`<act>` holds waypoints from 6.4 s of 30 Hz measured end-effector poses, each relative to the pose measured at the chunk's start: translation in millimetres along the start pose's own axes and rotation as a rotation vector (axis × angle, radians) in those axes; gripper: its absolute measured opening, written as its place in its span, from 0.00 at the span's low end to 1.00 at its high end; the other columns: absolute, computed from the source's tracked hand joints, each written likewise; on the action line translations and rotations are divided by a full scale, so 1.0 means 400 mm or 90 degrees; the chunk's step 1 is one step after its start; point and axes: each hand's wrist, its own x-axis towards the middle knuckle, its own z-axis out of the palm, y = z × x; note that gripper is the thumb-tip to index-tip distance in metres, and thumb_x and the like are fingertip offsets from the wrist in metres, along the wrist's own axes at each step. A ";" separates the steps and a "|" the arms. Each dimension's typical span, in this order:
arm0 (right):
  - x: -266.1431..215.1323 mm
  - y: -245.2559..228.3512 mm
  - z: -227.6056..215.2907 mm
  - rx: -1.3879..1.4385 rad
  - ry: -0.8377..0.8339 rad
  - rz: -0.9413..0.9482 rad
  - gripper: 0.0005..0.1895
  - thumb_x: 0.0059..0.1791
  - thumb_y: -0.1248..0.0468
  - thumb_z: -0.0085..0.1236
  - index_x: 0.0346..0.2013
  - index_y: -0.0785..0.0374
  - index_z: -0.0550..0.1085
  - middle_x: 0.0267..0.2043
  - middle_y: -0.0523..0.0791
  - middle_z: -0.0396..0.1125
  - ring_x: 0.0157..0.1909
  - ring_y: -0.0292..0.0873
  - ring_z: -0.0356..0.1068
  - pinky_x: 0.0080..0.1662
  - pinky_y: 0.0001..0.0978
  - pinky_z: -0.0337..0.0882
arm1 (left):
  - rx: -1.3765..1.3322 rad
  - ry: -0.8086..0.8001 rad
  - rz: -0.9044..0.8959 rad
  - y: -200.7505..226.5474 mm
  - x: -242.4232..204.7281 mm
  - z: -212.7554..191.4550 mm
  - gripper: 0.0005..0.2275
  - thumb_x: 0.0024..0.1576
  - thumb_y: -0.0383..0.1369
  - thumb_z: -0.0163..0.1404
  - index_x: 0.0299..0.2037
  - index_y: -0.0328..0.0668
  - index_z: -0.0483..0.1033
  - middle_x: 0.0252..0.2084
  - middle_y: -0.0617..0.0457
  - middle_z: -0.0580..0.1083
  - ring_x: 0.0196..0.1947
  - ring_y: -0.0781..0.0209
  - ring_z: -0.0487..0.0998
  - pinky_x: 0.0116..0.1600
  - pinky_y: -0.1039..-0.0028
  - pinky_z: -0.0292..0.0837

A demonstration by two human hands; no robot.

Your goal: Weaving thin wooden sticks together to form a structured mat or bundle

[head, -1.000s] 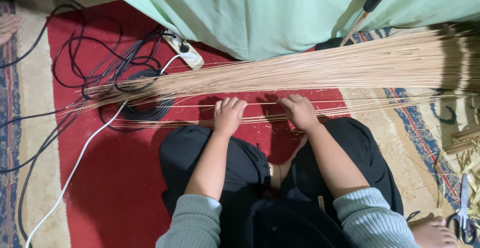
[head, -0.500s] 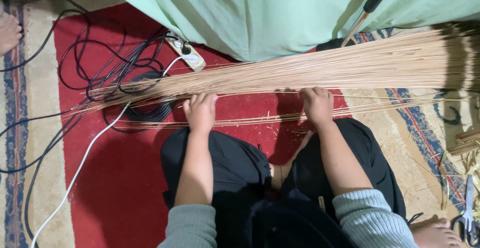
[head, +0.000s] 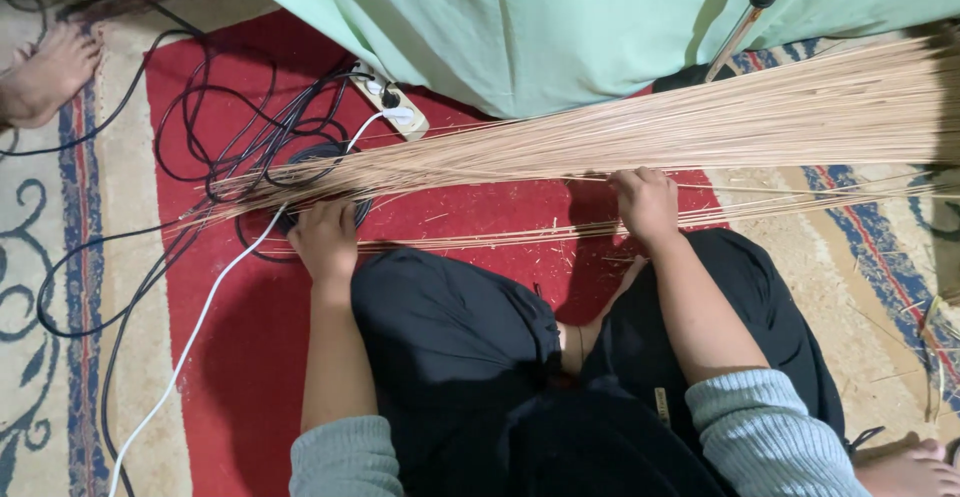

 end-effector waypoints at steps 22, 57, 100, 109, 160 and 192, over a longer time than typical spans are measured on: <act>-0.008 0.061 0.130 0.021 -0.332 0.058 0.09 0.51 0.52 0.54 0.44 0.36 0.80 0.43 0.41 0.74 0.51 0.50 0.77 0.51 0.50 0.77 | -0.068 -0.435 0.120 0.462 -0.094 0.375 0.10 0.61 0.49 0.48 0.43 0.73 0.83 0.47 0.58 0.77 0.50 0.51 0.76 0.51 0.57 0.73; 0.107 0.067 0.261 0.014 -0.068 -0.037 0.09 0.53 0.59 0.55 0.44 0.41 0.79 0.44 0.39 0.67 0.47 0.49 0.73 0.43 0.43 0.77 | -0.168 -0.155 0.175 0.562 0.014 0.468 0.07 0.57 0.39 0.57 0.43 0.62 0.77 0.47 0.61 0.69 0.52 0.55 0.71 0.49 0.62 0.73; 0.002 -0.090 -0.115 0.079 0.054 -0.193 0.13 0.49 0.64 0.57 0.45 0.46 0.81 0.33 0.42 0.70 0.39 0.49 0.73 0.42 0.42 0.73 | -0.210 -0.054 0.299 0.467 0.009 0.069 0.05 0.63 0.44 0.52 0.38 0.62 0.80 0.31 0.62 0.73 0.38 0.56 0.78 0.43 0.62 0.70; -0.033 -0.137 -0.068 0.027 0.037 -0.155 0.04 0.51 0.54 0.59 0.41 0.40 0.79 0.34 0.37 0.65 0.43 0.44 0.68 0.45 0.40 0.70 | -0.181 -0.008 0.310 0.513 -0.086 0.102 0.04 0.57 0.42 0.54 0.37 0.60 0.77 0.31 0.62 0.71 0.37 0.57 0.77 0.40 0.63 0.71; -0.041 -0.049 0.004 -0.047 0.026 -0.130 0.07 0.55 0.54 0.53 0.43 0.45 0.78 0.38 0.36 0.72 0.51 0.39 0.73 0.61 0.39 0.64 | -0.167 0.055 0.295 0.526 -0.106 0.151 0.05 0.62 0.46 0.51 0.38 0.63 0.75 0.32 0.64 0.66 0.39 0.61 0.70 0.47 0.65 0.65; -0.047 -0.191 -0.090 0.080 -0.001 -0.205 0.06 0.55 0.54 0.54 0.45 0.43 0.77 0.34 0.35 0.68 0.41 0.40 0.73 0.43 0.35 0.69 | -0.243 0.091 0.397 0.551 -0.099 0.102 0.05 0.63 0.43 0.50 0.44 0.63 0.76 0.30 0.63 0.68 0.34 0.61 0.74 0.38 0.69 0.70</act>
